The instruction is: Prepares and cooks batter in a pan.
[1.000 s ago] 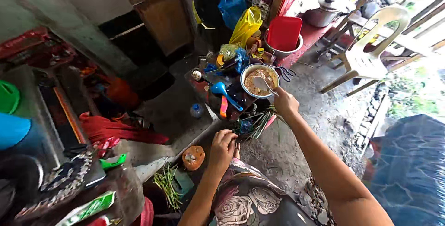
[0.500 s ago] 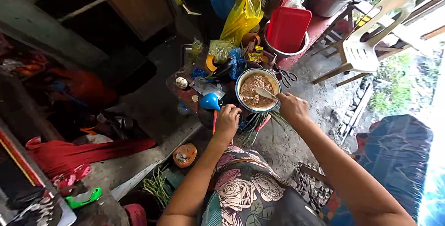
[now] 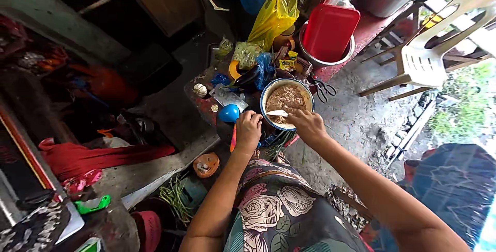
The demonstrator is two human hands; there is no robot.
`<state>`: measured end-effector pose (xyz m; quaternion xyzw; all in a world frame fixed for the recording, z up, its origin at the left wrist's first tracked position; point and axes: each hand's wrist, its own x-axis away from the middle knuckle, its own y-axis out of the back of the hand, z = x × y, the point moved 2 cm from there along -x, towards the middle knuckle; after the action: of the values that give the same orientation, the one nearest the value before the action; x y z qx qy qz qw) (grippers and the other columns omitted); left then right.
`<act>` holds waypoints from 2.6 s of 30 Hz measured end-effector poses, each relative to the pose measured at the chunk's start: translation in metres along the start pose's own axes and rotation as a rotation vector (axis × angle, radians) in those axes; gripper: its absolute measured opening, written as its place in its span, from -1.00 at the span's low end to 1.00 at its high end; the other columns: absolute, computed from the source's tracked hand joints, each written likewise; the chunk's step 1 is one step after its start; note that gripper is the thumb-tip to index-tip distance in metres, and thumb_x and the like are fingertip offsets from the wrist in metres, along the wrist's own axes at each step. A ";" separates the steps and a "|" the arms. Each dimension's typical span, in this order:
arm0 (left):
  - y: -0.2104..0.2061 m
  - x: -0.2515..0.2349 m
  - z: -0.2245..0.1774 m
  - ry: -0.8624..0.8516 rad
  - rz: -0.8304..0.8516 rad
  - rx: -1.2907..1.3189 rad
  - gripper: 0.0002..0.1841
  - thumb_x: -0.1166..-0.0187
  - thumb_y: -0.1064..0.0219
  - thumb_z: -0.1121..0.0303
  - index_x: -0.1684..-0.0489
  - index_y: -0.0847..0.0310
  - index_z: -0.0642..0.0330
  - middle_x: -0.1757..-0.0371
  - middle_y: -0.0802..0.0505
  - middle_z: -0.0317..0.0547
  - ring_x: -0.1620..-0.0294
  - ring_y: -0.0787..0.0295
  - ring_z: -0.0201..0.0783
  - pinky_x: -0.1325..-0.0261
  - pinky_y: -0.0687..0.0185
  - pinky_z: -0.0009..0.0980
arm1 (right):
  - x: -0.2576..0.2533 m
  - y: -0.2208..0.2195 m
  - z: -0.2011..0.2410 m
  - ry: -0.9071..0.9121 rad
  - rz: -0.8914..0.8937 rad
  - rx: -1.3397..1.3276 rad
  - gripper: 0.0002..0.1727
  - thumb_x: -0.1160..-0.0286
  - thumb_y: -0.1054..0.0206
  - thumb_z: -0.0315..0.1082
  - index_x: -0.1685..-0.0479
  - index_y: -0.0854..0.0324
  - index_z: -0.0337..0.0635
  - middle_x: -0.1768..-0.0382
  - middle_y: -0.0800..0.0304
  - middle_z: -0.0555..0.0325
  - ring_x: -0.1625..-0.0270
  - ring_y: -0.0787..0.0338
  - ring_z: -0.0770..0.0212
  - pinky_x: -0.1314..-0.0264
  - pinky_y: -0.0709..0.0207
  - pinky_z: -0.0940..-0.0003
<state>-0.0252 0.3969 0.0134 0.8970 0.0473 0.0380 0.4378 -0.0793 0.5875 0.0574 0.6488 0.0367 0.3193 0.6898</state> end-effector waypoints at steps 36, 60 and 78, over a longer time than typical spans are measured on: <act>-0.041 -0.004 -0.016 0.012 0.014 -0.175 -0.81 -0.53 -0.46 0.40 -0.02 -0.87 0.17 -0.27 -0.78 0.19 -0.38 -0.62 0.24 -0.48 -0.34 0.24 | 0.029 0.017 -0.034 -0.001 -0.021 0.039 -0.66 -0.59 -0.16 -0.63 -0.14 -0.77 -0.19 -0.05 -0.83 -0.24 -0.11 -0.82 -0.32 -0.03 -0.61 -0.27; -0.042 -0.005 -0.016 0.028 0.005 -0.191 -0.82 -0.52 -0.49 0.39 0.01 -0.88 0.14 -0.26 -0.78 0.17 -0.37 -0.61 0.23 -0.47 -0.34 0.23 | 0.000 0.025 -0.023 0.285 -0.003 0.240 -0.73 -0.52 -0.26 -0.64 0.01 -0.81 -0.20 -0.07 -0.83 -0.21 -0.18 -0.79 -0.28 -0.10 -0.57 -0.25; -0.040 -0.011 -0.016 0.045 0.059 -0.202 -0.83 -0.50 -0.51 0.37 0.03 -0.88 0.09 -0.28 -0.77 0.14 -0.39 -0.58 0.18 -0.50 -0.29 0.19 | -0.030 -0.026 -0.092 -0.118 0.205 -0.463 -0.77 -0.65 -0.27 -0.36 -0.10 -0.79 -0.17 0.09 -0.86 -0.17 0.02 -0.85 -0.20 -0.11 -0.60 -0.37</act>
<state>-0.0398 0.4327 -0.0085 0.8482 0.0265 0.0757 0.5235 -0.1361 0.6542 0.0085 0.4916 -0.1435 0.3489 0.7849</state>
